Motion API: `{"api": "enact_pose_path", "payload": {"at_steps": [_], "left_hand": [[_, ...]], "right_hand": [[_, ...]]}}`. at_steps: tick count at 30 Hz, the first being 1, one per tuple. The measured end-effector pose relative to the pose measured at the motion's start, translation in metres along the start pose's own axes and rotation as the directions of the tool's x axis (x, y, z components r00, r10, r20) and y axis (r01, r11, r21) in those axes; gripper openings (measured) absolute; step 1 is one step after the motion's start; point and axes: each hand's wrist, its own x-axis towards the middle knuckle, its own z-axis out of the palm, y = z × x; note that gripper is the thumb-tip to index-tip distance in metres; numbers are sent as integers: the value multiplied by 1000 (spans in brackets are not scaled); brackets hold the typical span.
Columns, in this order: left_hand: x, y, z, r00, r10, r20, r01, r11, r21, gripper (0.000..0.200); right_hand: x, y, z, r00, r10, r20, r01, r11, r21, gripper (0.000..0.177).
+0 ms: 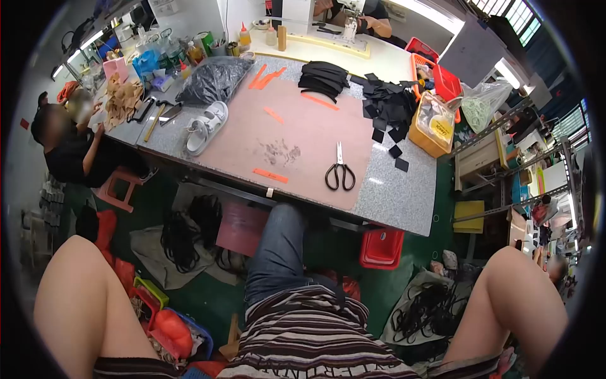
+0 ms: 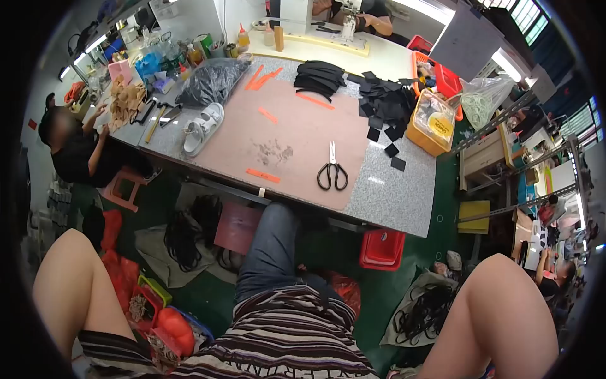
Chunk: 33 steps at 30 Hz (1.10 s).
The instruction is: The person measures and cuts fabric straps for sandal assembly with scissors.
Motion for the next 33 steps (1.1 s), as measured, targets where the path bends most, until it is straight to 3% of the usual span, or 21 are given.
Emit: {"api": "enact_pose_path", "payload": {"at_steps": [5,6,8,9,10,11,12,13,14,15,16,17,19,23,25,27,28,31,32,33], "left_hand": [[-15,-9,-13,990,-24,-137,28,999,29,35],[-29,-15,-11,978,-82,-194,90,996,28,35],[-79,-34,10,855,-446,-266,445,893,-68,34],[-112,-44,31,693,-690,-211,673,723,-155,34],[-150,-50,59,450,-889,-87,858,458,-234,34],[-184,-50,81,87,-975,206,992,66,-105,28],[-262,-45,122,-37,-960,278,971,-100,-218,20],[-335,-29,158,-173,-933,315,975,-207,-77,22],[-384,-18,185,-131,-916,379,989,-92,120,24],[-410,-15,203,-205,-773,600,973,-94,212,29],[-443,-4,223,-26,-794,607,981,96,168,35],[-459,-3,242,-72,-811,580,973,69,218,38],[-463,-44,251,-164,-798,580,916,94,389,36],[-512,-113,248,-321,-676,664,842,118,527,42],[-514,-137,240,-384,-621,683,814,121,568,50],[-508,-157,232,-456,-610,648,768,99,633,63],[-509,-166,228,-497,-583,642,737,107,668,65],[-528,-181,223,-605,-460,650,703,74,707,70],[-539,-185,221,-623,-406,668,702,84,707,70],[-549,-187,219,-641,-350,683,702,94,706,70]], "right_hand": [[-6,-3,-11,998,33,-55,-31,999,33,58],[-17,-2,-16,992,93,-80,-89,995,48,58],[-64,7,-20,936,319,-152,-312,948,71,59],[-100,12,-14,841,510,-182,-503,860,87,59],[-142,16,-2,658,730,-186,-728,679,88,59],[-183,17,13,409,899,-159,-908,418,33,46],[-225,16,27,118,982,-147,-993,115,-30,33],[-280,14,36,-67,994,-89,-998,-69,-14,28],[-320,12,49,-171,982,-75,-985,-172,-7,23],[-373,4,59,-237,967,-94,-971,-239,-7,22],[-417,1,64,-321,944,-79,-947,-321,17,22],[-443,6,70,-346,935,-75,-938,-346,13,22],[-493,22,89,-563,813,-147,-820,-527,222,22],[-601,34,117,-755,635,-163,-653,-749,110,29],[-608,44,139,-889,456,-45,-456,-871,183,32],[-687,18,155,-800,585,-132,-524,-789,-320,36],[-744,-2,168,-865,490,-106,-466,-864,-193,39],[-699,43,218,-902,425,-81,-305,-759,-576,51],[-703,40,234,-805,591,-51,-500,-723,-476,57],[-711,31,252,-770,636,-49,-546,-697,-466,59]]}}
